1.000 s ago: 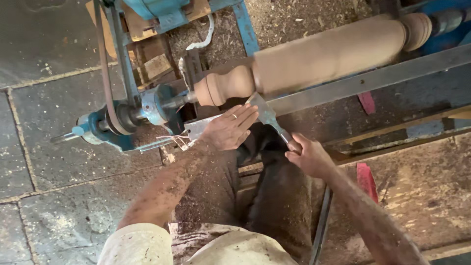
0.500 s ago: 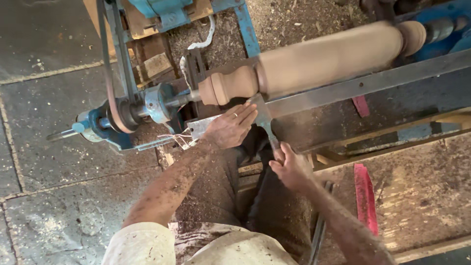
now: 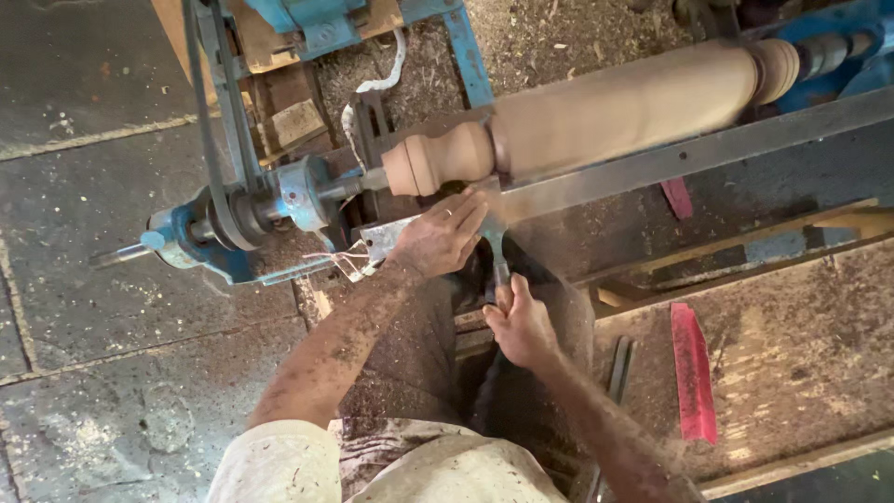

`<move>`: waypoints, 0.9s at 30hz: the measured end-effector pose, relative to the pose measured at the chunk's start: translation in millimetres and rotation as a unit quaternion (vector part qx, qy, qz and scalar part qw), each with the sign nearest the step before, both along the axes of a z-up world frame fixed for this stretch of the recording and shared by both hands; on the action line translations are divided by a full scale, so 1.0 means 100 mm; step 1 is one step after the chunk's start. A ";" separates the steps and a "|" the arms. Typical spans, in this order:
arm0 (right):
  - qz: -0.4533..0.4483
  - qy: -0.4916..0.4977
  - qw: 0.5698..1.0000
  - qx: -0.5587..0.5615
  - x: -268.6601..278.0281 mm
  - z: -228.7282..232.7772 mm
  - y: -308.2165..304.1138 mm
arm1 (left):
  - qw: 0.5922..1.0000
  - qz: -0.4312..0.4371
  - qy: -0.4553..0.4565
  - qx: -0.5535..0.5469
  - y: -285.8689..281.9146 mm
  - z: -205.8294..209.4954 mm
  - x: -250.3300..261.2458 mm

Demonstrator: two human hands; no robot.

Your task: The person uses a metal chisel to shape a rotating wooden piece on a lathe, creating a curved profile. They then switch to a sanding block to smooth the surface of the wood while it continues to spin.

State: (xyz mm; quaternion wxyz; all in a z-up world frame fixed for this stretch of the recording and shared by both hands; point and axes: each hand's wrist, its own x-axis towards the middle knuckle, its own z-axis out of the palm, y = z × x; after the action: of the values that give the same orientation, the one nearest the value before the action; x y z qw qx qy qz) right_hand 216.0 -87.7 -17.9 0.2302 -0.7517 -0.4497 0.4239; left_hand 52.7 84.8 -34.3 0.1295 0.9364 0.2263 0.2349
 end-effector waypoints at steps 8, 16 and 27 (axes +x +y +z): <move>-0.076 0.075 0.989 -0.105 -0.30 0.22 0.11 | 0.999 0.021 -0.010 -0.044 -0.02 -0.07 0.00; -0.075 0.049 0.995 -0.048 -0.61 0.11 0.10 | 0.999 0.012 -0.015 -0.045 0.02 -0.13 -0.02; -0.099 0.021 0.995 -0.024 -0.95 0.14 0.18 | 0.998 0.048 -0.030 -0.036 -0.02 -0.31 0.00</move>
State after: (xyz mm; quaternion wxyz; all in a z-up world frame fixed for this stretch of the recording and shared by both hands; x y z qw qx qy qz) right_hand 120.6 -70.0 -3.7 0.2623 -0.7885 -0.3582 0.4255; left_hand 52.3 82.6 -65.6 0.1588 0.9117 0.2754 0.2604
